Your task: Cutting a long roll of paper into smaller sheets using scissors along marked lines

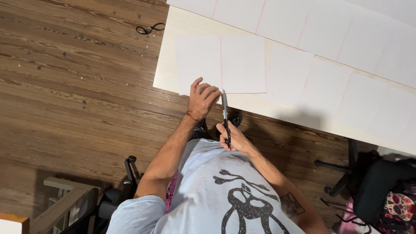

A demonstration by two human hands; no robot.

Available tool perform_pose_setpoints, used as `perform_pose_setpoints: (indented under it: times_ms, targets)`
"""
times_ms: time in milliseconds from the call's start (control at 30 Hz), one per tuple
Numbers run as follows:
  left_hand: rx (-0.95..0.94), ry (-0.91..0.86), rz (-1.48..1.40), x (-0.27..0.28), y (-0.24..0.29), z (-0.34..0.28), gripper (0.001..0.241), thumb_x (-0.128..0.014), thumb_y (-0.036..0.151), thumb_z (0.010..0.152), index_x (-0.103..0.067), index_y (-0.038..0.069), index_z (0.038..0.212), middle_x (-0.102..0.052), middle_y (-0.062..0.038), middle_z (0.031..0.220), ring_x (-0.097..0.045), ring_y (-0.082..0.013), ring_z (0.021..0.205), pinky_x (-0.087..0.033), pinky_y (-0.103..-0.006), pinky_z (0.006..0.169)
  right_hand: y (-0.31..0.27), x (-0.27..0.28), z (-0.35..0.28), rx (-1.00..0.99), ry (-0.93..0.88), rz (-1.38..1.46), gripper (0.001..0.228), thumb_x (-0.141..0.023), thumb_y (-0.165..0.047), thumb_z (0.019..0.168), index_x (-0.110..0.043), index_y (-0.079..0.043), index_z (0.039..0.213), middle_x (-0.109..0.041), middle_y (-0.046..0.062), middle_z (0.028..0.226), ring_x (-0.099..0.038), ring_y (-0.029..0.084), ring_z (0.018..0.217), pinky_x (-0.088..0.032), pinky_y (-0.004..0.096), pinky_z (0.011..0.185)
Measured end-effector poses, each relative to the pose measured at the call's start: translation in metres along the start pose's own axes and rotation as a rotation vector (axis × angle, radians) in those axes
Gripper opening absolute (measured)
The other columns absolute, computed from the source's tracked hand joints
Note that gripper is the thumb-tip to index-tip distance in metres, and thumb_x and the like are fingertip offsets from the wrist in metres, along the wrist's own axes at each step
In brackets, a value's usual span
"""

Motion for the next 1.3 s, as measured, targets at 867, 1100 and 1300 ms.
perform_pose_setpoints:
  times_ms: [867,1100,1300]
  targets:
    - [-0.027,0.078,0.010,0.004,0.004,0.004,0.011,-0.085,0.025,0.112,-0.088,0.015,0.109,-0.082,-0.001,0.113,-0.067,-0.0256,0.101,-0.055,-0.0647,0.125,-0.027,0.014,0.020,0.002,0.033,-0.029,0.062,-0.056,-0.066,0.123,-0.053,-0.005,0.133,-0.062,0.011,0.055,-0.057,0.019,0.041,-0.038,0.022,0.029]
    - [-0.031,0.078,0.015,0.004,0.002,0.004,0.012,-0.084,0.026,0.112,-0.088,0.014,0.109,-0.082,-0.001,0.111,-0.067,-0.0261,0.100,-0.056,-0.0658,0.124,-0.063,0.012,0.015,0.016,0.007,-0.042,0.063,-0.055,-0.067,0.123,-0.053,-0.005,0.131,-0.060,0.009,0.055,-0.057,0.018,0.042,-0.034,0.020,0.030]
    - [-0.028,0.068,0.000,0.003,0.001,0.002,0.015,-0.081,0.025,0.114,-0.088,0.012,0.109,-0.082,-0.002,0.111,-0.066,-0.0268,0.101,-0.055,-0.0669,0.124,-0.080,0.015,0.020,0.004,-0.008,-0.048,0.065,-0.053,-0.068,0.123,-0.051,-0.004,0.132,-0.058,0.008,0.056,-0.057,0.017,0.043,-0.036,0.020,0.032]
Point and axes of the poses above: each hand's wrist, its own z-axis towards the middle knuckle, its own x-axis out of the back of the hand, y = z × x, the point moved 4 cm from there along z, towards the middle knuckle
